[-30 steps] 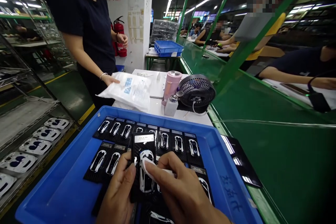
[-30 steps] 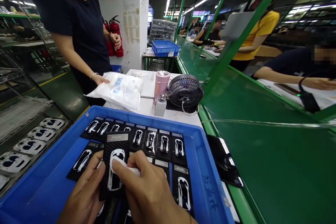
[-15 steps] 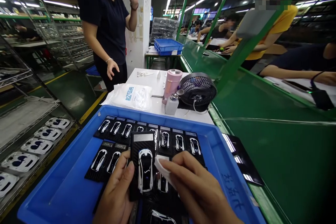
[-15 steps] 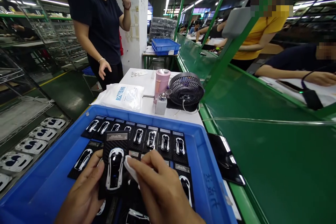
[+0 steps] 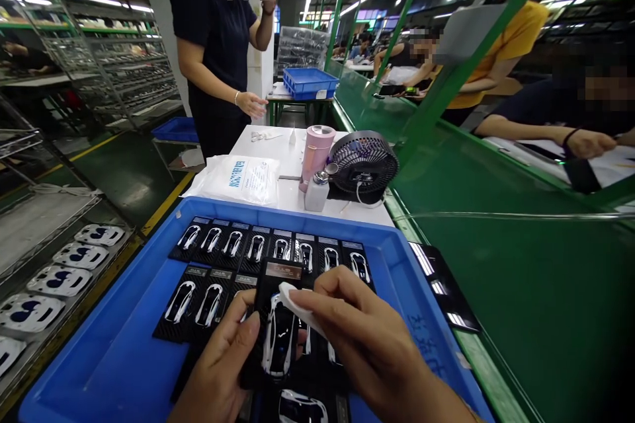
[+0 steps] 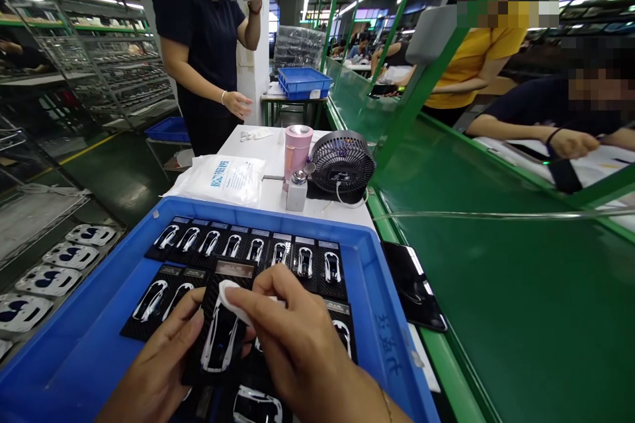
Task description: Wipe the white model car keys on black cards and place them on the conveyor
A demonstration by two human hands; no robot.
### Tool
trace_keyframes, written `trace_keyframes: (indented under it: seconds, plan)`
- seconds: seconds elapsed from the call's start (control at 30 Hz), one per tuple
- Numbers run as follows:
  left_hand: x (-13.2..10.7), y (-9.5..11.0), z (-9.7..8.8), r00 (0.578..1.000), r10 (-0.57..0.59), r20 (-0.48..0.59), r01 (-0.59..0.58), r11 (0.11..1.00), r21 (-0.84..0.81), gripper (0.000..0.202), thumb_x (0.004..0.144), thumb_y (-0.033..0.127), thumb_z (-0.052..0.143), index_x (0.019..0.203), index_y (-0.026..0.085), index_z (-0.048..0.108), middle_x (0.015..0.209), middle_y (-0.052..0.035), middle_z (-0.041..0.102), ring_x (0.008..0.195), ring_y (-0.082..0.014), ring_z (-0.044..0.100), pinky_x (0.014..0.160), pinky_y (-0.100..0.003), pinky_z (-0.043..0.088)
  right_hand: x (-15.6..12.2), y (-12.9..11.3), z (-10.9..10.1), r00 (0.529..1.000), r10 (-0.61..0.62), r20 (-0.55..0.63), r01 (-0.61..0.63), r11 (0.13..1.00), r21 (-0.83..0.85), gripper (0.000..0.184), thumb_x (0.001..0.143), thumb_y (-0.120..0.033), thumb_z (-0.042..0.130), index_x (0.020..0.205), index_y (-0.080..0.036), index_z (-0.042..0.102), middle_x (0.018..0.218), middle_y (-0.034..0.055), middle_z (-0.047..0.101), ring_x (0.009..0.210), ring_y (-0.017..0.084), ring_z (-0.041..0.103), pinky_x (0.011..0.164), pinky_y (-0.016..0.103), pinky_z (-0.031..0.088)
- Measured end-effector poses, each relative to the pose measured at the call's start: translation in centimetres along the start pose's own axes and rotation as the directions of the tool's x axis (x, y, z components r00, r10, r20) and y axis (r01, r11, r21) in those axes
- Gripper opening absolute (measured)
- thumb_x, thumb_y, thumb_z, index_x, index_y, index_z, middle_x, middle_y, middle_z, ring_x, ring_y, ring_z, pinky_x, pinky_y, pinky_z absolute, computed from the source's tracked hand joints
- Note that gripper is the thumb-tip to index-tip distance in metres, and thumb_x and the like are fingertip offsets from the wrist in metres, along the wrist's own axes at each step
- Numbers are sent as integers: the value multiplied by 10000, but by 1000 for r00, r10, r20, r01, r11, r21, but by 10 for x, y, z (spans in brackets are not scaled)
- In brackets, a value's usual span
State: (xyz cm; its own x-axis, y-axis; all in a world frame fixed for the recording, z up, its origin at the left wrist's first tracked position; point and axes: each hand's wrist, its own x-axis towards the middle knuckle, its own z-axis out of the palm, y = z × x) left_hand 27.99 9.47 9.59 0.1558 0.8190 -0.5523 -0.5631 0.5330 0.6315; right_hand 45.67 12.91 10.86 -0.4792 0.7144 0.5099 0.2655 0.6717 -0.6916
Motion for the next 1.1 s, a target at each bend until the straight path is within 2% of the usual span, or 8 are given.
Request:
trace_keyframes:
  seconds: [0.13, 0.3, 0.5, 0.67, 0.8, 0.87, 0.97, 1.1]
  plan:
    - [-2, 1, -2, 997, -54, 60, 48, 993, 105, 483, 785, 371, 560, 1237, 236, 458, 899, -87, 703, 874, -247, 652, 786, -363, 493, 0, 4, -7, 1000, 12, -26, -14, 996, -85, 410, 893, -44, 390, 1233, -239, 511, 909, 56, 448, 785, 141, 485, 636, 262, 434]
    - [-5, 7, -8, 980, -147, 137, 114, 967, 226, 441, 816, 417, 476, 1177, 164, 485, 774, -134, 703, 747, -288, 671, 687, -394, 505, 4, 3, -18, 979, 58, 197, 4, 953, -304, 452, 869, -47, 354, 1227, -276, 510, 909, 57, 435, 700, 149, 441, 559, 267, 365]
    - [-4, 17, -16, 978, -154, 139, 114, 958, 264, 361, 814, 398, 476, 1078, 156, 522, 740, -124, 683, 588, -248, 658, 517, -313, 488, -4, 5, -25, 939, 128, 319, -58, 974, -218, 487, 861, -28, 354, 1215, -316, 524, 913, 43, 437, 731, 138, 467, 613, 252, 380]
    - [-4, 17, -14, 955, -238, 175, 176, 934, 312, 308, 825, 359, 472, 1046, 148, 515, 685, -83, 657, 569, -241, 657, 506, -290, 484, 3, 8, -14, 960, 86, 267, -19, 970, -242, 438, 875, -58, 351, 1182, -293, 558, 906, 50, 430, 722, 142, 437, 614, 253, 375]
    - [-3, 20, -19, 967, -206, 152, 152, 939, 308, 320, 858, 353, 412, 1096, 143, 453, 627, -80, 644, 581, -243, 652, 509, -296, 477, 0, 10, -20, 934, 102, 342, -37, 981, -190, 473, 835, -1, 347, 1126, -282, 592, 898, 51, 443, 745, 148, 459, 620, 258, 385]
    - [-1, 23, -20, 981, -155, 114, 119, 955, 273, 345, 863, 349, 408, 1145, 152, 394, 716, -112, 672, 629, -254, 657, 547, -329, 489, -6, 13, -27, 945, 121, 303, -84, 988, -130, 435, 853, -6, 345, 1092, -257, 607, 889, 52, 450, 746, 144, 472, 623, 258, 395]
    - [3, 24, -17, 994, -56, 97, 38, 983, 182, 408, 848, 338, 455, 1203, 176, 338, 913, -149, 677, 786, -281, 661, 696, -408, 502, -13, 14, -30, 987, 134, 87, -131, 991, -39, 385, 893, -39, 349, 1106, -243, 596, 857, 47, 456, 767, 146, 484, 637, 260, 404]
    - [7, 16, -7, 994, 37, 99, -43, 997, 58, 423, 841, 338, 482, 1228, 197, 385, 950, -116, 675, 923, -269, 634, 822, -419, 481, -11, 4, -15, 986, 153, -60, -146, 984, 100, 398, 902, -45, 362, 1151, -274, 570, 831, 31, 471, 734, 131, 495, 592, 236, 405]
